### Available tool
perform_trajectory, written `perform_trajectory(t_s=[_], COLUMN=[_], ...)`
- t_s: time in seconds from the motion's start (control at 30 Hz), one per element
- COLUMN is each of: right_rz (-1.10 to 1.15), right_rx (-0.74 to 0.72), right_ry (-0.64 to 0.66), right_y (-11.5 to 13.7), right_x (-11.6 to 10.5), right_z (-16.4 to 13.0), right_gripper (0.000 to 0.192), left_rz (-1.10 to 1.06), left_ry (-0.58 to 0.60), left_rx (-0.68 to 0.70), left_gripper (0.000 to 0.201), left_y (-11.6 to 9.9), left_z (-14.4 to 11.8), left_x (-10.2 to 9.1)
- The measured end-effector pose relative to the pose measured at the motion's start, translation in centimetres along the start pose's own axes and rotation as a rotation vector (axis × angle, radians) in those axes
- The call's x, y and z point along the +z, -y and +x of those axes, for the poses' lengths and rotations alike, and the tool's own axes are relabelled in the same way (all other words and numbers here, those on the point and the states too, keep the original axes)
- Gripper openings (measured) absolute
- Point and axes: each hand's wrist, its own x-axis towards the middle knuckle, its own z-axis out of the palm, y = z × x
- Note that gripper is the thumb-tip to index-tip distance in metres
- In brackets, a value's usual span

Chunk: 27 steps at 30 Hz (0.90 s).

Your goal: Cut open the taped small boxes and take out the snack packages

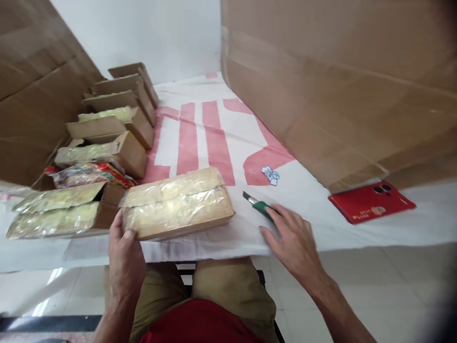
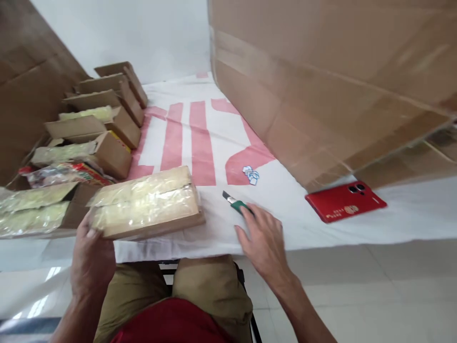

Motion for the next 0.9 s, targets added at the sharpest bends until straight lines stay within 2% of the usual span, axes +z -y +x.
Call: perform_trajectory(t_s=[0.07, 0.17, 0.3, 0.37, 0.5, 0.57, 0.63, 0.7, 0.77, 0.8, 0.9], right_rz=[-0.108, -0.13, 0.063, 0.21, 0.498, 0.595, 0.536, 0.41, 0.342, 0.312, 0.186], right_rx=[-0.004, -0.013, 0.003, 0.123, 0.56, 0.592, 0.392, 0.029, -0.329, -0.463, -0.675], right_ry=[0.041, 0.072, 0.084, 0.066, -0.071, -0.141, -0.109, 0.005, 0.104, 0.133, 0.161], right_y=[-1.9, -3.3, -3.6, -3.4, -1.4, 0.6, 3.0, 5.4, 7.9, 9.1, 12.2], right_x=[0.3, 0.9, 0.1, -1.5, -6.2, -8.5, -10.1, -10.9, -10.8, -10.5, -9.3], right_z=[-0.4, -0.1, 0.9, 1.5, 3.2, 4.6, 6.6, 9.0, 11.6, 12.7, 15.4], right_gripper=[0.04, 0.041, 0.039, 0.039, 0.039, 0.031, 0.024, 0.024, 0.027, 0.028, 0.027], left_rz=[-0.122, -0.246, -0.141, -0.071, 0.015, 0.025, 0.003, -0.027, -0.051, -0.062, -0.088], left_ry=[-0.019, -0.004, 0.091, 0.103, 0.097, 0.117, 0.125, 0.125, 0.132, 0.137, 0.143], left_rx=[0.011, 0.049, 0.117, 0.176, 0.312, 0.303, 0.266, 0.233, 0.21, 0.204, 0.189], left_gripper=[0.067, 0.073, 0.072, 0.069, 0.054, 0.047, 0.046, 0.048, 0.05, 0.052, 0.056], left_y=[0.1, 0.0, -0.3, -0.2, 0.0, 0.1, 0.2, 0.3, 0.4, 0.4, 0.4], left_z=[0.6, 1.7, 2.7, 2.9, 2.9, 2.8, 2.6, 2.5, 2.4, 2.3, 2.2], left_x=[0.2, 0.6, 0.8, 0.7, 0.5, 0.6, 0.7, 0.8, 0.9, 1.0, 1.1])
